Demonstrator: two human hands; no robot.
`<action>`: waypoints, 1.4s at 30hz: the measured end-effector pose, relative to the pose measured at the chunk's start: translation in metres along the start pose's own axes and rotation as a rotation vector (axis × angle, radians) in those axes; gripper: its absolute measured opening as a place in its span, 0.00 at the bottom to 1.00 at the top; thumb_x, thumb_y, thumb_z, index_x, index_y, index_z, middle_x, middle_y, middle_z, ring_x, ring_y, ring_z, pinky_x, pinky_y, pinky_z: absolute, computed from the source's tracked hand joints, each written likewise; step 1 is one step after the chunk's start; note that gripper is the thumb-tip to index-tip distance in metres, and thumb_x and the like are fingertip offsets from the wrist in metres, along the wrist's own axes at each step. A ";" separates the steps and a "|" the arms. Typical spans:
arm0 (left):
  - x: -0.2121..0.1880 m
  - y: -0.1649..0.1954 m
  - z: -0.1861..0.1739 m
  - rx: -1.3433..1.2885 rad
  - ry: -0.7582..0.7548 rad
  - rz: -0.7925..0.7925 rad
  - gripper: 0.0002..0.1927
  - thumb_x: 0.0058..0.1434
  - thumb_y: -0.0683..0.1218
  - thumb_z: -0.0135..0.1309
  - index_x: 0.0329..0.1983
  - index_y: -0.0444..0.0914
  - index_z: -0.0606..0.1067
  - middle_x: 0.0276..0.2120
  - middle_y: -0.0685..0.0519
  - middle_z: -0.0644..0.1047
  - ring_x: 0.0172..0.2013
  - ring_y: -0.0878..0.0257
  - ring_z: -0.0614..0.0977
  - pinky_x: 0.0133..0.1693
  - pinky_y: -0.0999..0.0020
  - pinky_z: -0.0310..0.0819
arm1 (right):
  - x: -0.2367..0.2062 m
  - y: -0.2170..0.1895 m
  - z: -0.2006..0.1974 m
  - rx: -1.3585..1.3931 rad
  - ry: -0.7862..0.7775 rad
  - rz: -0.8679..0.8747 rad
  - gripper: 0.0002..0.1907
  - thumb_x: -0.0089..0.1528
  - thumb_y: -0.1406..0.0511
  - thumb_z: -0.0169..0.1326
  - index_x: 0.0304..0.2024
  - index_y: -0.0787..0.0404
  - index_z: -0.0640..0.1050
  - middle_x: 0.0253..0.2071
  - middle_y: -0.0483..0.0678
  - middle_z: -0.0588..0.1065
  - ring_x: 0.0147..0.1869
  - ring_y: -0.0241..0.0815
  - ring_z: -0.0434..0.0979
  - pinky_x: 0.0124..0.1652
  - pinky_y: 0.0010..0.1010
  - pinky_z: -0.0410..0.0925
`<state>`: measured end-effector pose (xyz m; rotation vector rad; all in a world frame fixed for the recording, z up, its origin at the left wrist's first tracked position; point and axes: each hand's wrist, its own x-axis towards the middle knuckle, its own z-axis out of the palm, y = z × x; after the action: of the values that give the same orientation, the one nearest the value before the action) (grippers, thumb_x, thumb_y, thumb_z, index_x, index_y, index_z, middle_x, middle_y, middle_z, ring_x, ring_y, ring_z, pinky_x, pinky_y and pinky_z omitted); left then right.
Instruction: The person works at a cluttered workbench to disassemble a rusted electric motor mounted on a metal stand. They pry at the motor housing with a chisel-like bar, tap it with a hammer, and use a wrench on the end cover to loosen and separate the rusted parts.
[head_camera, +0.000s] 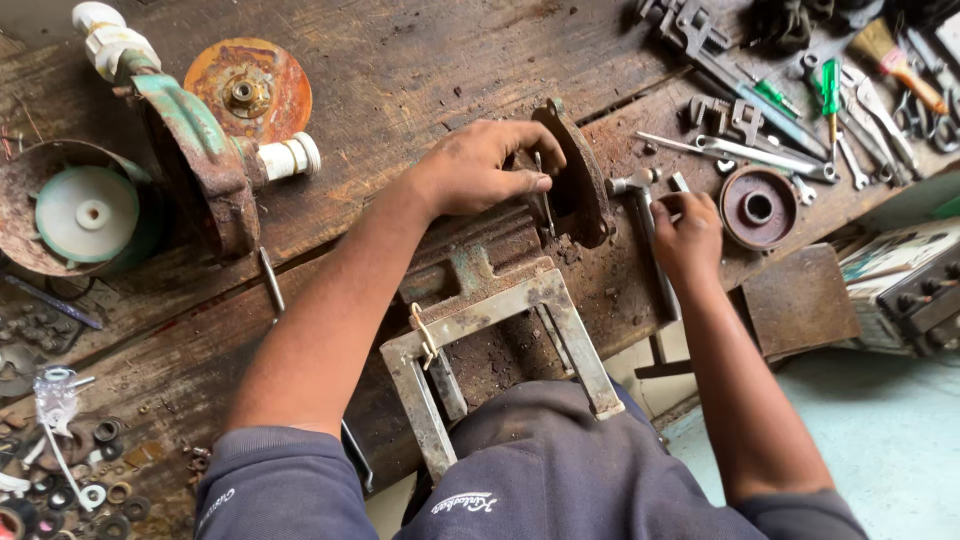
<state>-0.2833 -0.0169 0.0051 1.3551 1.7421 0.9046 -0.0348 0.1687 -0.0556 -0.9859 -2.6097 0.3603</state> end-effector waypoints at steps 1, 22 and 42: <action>0.002 -0.005 -0.003 -0.057 -0.012 0.024 0.14 0.62 0.51 0.58 0.51 0.47 0.78 0.46 0.57 0.83 0.50 0.64 0.83 0.56 0.59 0.74 | -0.002 -0.009 -0.010 0.087 0.042 -0.054 0.09 0.69 0.65 0.61 0.41 0.66 0.81 0.41 0.56 0.78 0.40 0.49 0.80 0.39 0.36 0.71; -0.007 -0.009 -0.002 0.052 0.025 0.128 0.12 0.66 0.52 0.55 0.50 0.47 0.75 0.41 0.62 0.86 0.49 0.66 0.84 0.51 0.59 0.72 | -0.071 -0.066 0.005 0.733 -0.372 -0.194 0.26 0.65 0.76 0.52 0.67 0.66 0.70 0.54 0.58 0.77 0.59 0.48 0.79 0.57 0.34 0.70; -0.001 0.046 0.093 0.340 0.691 -0.374 0.18 0.60 0.46 0.65 0.52 0.45 0.75 0.37 0.62 0.80 0.46 0.61 0.73 0.56 0.58 0.62 | -0.035 -0.028 0.021 0.620 -0.302 -0.553 0.24 0.61 0.66 0.63 0.59 0.65 0.75 0.25 0.52 0.72 0.25 0.53 0.74 0.25 0.45 0.67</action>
<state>-0.1804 -0.0008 0.0007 0.8943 2.6685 0.9508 -0.0347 0.1220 -0.0730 -0.0003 -2.5996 1.1356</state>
